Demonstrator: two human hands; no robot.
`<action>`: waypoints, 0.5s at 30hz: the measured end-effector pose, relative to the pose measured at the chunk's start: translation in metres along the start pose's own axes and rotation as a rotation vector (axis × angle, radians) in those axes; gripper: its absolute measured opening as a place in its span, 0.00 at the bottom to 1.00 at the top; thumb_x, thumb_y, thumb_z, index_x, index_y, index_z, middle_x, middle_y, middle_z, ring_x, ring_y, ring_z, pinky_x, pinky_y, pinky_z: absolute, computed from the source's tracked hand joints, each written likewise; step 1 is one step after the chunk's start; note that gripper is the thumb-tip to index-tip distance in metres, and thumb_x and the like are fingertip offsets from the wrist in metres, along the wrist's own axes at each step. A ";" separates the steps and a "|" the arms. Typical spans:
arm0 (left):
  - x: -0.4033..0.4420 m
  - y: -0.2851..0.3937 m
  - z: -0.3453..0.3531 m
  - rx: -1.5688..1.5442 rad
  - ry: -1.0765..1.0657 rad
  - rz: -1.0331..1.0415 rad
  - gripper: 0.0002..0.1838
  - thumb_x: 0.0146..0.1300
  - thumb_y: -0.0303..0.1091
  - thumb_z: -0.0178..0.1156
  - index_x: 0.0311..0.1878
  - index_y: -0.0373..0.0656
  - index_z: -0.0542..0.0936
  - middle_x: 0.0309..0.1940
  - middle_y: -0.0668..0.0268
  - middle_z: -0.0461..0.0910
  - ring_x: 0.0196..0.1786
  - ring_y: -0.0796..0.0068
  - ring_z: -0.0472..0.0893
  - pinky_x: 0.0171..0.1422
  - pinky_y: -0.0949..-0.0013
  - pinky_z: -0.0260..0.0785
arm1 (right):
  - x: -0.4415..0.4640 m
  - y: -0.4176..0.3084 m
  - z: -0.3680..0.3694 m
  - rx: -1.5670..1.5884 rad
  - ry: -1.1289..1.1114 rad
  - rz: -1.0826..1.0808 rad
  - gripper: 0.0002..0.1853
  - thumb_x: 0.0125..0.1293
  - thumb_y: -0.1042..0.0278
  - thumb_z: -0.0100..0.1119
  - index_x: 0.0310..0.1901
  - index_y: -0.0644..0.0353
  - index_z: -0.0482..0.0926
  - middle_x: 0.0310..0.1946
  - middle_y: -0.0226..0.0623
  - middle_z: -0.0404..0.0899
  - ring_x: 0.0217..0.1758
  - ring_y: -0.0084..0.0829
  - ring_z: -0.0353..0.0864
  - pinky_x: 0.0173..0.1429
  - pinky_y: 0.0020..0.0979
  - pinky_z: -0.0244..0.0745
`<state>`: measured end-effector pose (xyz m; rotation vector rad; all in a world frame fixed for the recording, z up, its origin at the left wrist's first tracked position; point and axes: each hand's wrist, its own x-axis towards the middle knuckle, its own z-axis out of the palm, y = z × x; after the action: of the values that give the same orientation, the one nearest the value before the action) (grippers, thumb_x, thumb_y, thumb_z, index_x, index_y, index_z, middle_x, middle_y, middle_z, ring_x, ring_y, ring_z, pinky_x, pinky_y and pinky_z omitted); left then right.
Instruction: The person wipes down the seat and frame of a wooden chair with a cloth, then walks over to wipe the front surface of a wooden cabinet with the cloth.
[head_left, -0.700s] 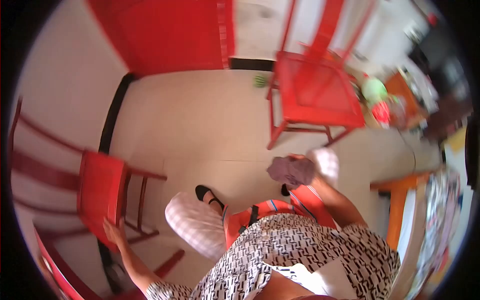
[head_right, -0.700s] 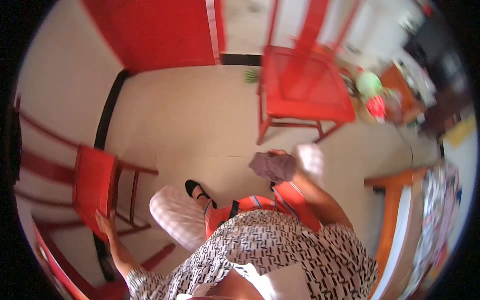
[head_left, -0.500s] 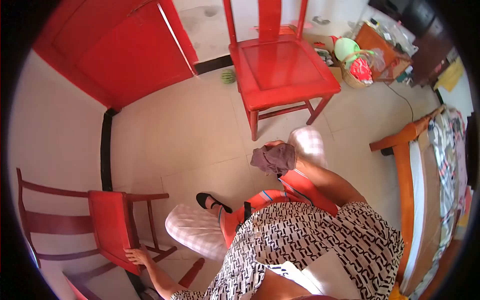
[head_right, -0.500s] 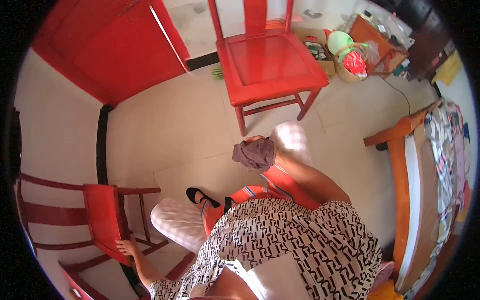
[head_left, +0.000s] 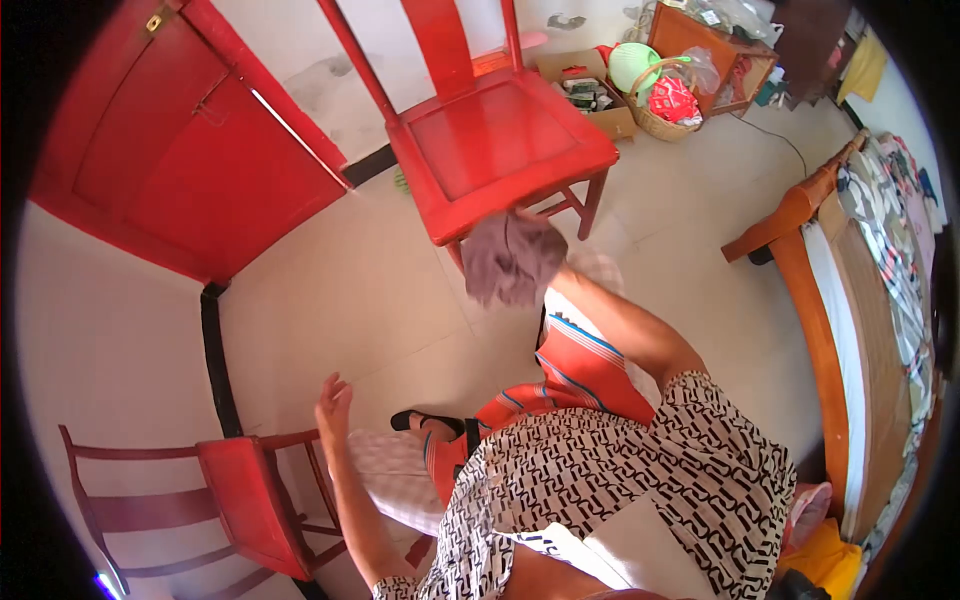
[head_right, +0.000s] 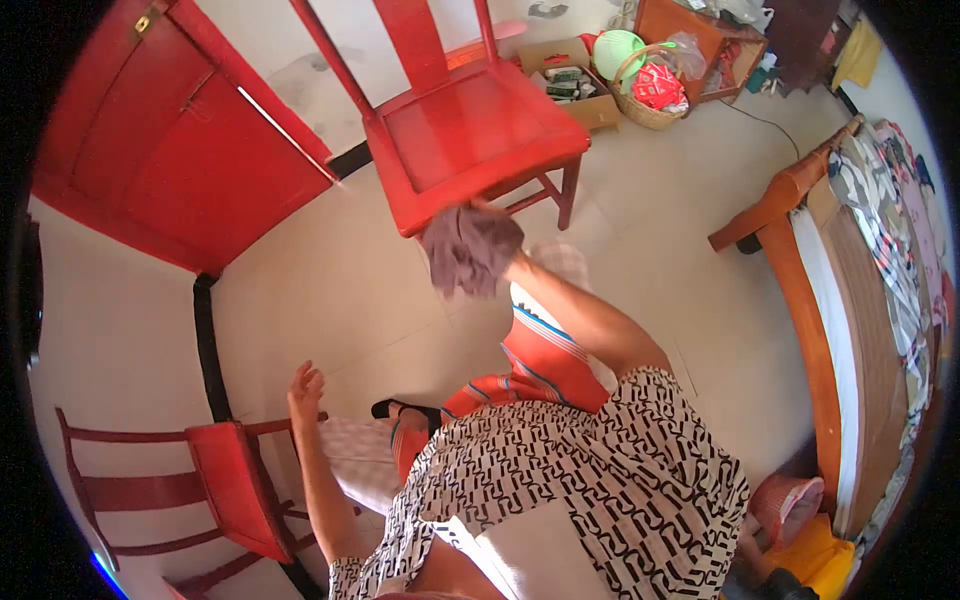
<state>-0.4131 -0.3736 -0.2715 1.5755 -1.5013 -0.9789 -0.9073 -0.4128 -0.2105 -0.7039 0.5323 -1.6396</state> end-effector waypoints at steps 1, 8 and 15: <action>0.007 0.005 0.020 0.022 -0.055 0.000 0.26 0.67 0.37 0.66 0.65 0.35 0.76 0.44 0.59 0.86 0.43 0.71 0.83 0.51 0.67 0.75 | 0.023 -0.013 -0.008 -0.719 -0.081 -0.396 0.09 0.74 0.64 0.55 0.47 0.60 0.79 0.39 0.26 0.81 0.44 0.23 0.82 0.50 0.29 0.81; 0.028 0.026 0.118 -0.010 -0.230 -0.090 0.27 0.67 0.46 0.67 0.63 0.39 0.79 0.48 0.54 0.84 0.49 0.64 0.84 0.54 0.62 0.77 | 0.117 -0.034 -0.032 -1.945 0.167 -0.426 0.19 0.67 0.55 0.57 0.59 0.41 0.79 0.55 0.37 0.80 0.58 0.40 0.76 0.59 0.48 0.74; 0.095 0.099 0.174 -0.372 -0.175 -0.164 0.44 0.66 0.61 0.63 0.75 0.41 0.64 0.64 0.56 0.73 0.65 0.60 0.74 0.67 0.54 0.69 | 0.109 0.020 -0.041 -2.137 0.137 -0.406 0.25 0.66 0.55 0.56 0.66 0.41 0.75 0.67 0.37 0.71 0.66 0.41 0.68 0.65 0.58 0.63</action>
<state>-0.6108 -0.4738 -0.2623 1.3844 -1.2250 -1.4301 -0.9331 -0.5249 -0.2368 -2.2358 2.3901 -0.8260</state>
